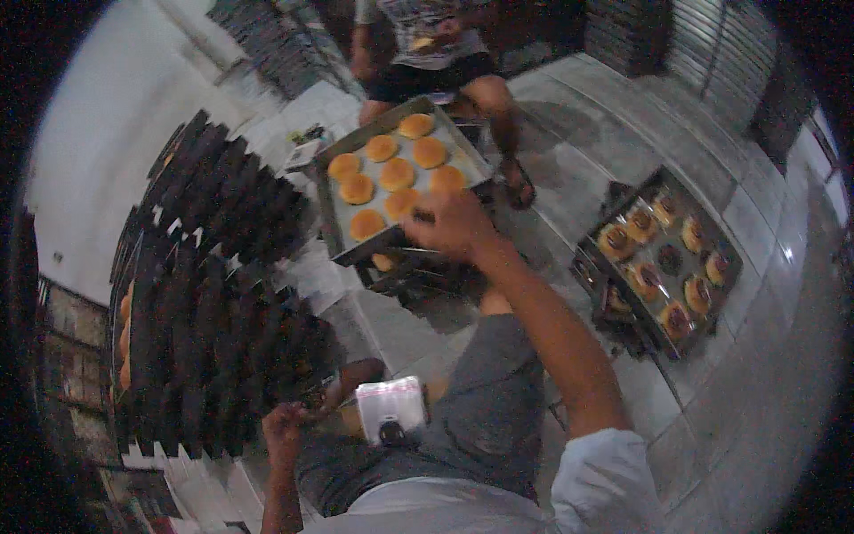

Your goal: The person sits on the floor and repeatedly places round buns into clear plastic bags, then sets the packaged buns onto a nearby metal tray. The person handles buns one at a time from a tray and continues the packaging process.

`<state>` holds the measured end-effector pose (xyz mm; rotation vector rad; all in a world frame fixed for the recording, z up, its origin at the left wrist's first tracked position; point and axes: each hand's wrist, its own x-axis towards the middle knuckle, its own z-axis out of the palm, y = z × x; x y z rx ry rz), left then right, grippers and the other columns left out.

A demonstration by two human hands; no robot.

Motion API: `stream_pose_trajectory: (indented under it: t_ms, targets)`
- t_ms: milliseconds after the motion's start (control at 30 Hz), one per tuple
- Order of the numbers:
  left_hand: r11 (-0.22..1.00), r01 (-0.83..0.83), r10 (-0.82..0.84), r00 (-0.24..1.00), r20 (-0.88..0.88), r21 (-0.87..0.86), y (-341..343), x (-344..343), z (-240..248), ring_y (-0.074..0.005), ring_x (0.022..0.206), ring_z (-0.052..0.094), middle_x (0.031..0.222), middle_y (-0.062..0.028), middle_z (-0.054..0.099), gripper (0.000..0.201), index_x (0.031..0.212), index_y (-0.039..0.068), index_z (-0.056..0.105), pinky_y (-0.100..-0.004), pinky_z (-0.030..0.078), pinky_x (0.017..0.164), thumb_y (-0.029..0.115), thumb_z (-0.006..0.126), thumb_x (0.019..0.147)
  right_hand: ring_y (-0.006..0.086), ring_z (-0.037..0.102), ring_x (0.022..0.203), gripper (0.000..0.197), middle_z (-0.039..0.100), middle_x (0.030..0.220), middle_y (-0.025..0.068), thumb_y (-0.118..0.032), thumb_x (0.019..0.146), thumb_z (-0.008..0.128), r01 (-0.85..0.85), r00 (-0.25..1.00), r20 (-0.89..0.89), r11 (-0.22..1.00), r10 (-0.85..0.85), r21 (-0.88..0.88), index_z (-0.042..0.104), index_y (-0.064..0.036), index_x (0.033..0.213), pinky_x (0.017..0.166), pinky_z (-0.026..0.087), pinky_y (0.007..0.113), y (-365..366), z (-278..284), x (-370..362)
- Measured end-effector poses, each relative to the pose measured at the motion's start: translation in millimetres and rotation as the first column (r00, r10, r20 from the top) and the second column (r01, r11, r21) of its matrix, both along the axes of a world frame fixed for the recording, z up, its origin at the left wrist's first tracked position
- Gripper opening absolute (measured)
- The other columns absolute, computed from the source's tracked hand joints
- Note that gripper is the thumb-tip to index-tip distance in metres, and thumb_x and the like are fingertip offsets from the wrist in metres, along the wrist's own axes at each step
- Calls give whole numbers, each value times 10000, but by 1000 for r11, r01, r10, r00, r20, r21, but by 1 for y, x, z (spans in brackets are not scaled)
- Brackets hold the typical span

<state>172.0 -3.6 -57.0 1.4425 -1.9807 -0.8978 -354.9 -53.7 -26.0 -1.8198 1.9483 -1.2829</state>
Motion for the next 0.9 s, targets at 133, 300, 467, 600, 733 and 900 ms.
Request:
stream_pose_trajectory:
  t_ms: [133,300,467,600,733,900]
  targets:
    - [978,-205,207,978,-38,47,14,20,-7,-98,707,567,709,17,623,206,963,-37,742,-314,461,652,154,678,1009,372,760,878,336,774,922,187,-355,837,785,179,983,-27,982,-181,-64,780,-53,985,789,587,475,-160,-64,-48]
    - [801,-532,578,806,-124,275,67,119,-86,-79,630,470,724,20,614,351,906,3,695,-318,360,574,305,605,1061,270,753,864,468,789,1005,155,-371,766,890,216,976,-176,669,-127,711,787,-35,1075,797,598,403,-216,-72,-78]
    - [637,-491,682,718,-138,595,30,58,-62,-133,687,552,787,13,593,276,1057,59,688,-321,424,609,320,601,1055,227,748,897,572,790,1053,97,-431,705,953,79,974,-193,627,116,775,795,-41,1092,792,599,418,-202,-79,-145]
    - [499,-220,831,397,-390,839,-9,14,-77,-137,680,557,772,1,568,260,1160,134,649,-277,446,580,370,608,1058,203,749,939,508,772,1038,84,-449,798,887,-259,902,425,881,75,396,777,-65,1110,764,603,390,-165,-53,-111]
    - [424,271,893,36,-449,864,-38,-29,-73,-106,574,458,658,44,458,249,1024,172,592,-225,369,464,417,601,1069,216,729,993,518,726,1140,106,-378,936,770,-360,491,858,932,148,46,644,-41,1309,802,617,373,-51,21,62]
    - [443,480,855,27,-517,757,-40,-81,-58,-104,622,506,681,50,506,383,987,168,597,-238,474,552,545,625,1047,239,707,1093,644,684,1250,109,-313,895,843,-200,423,904,979,56,33,557,12,1371,963,587,387,101,11,227]
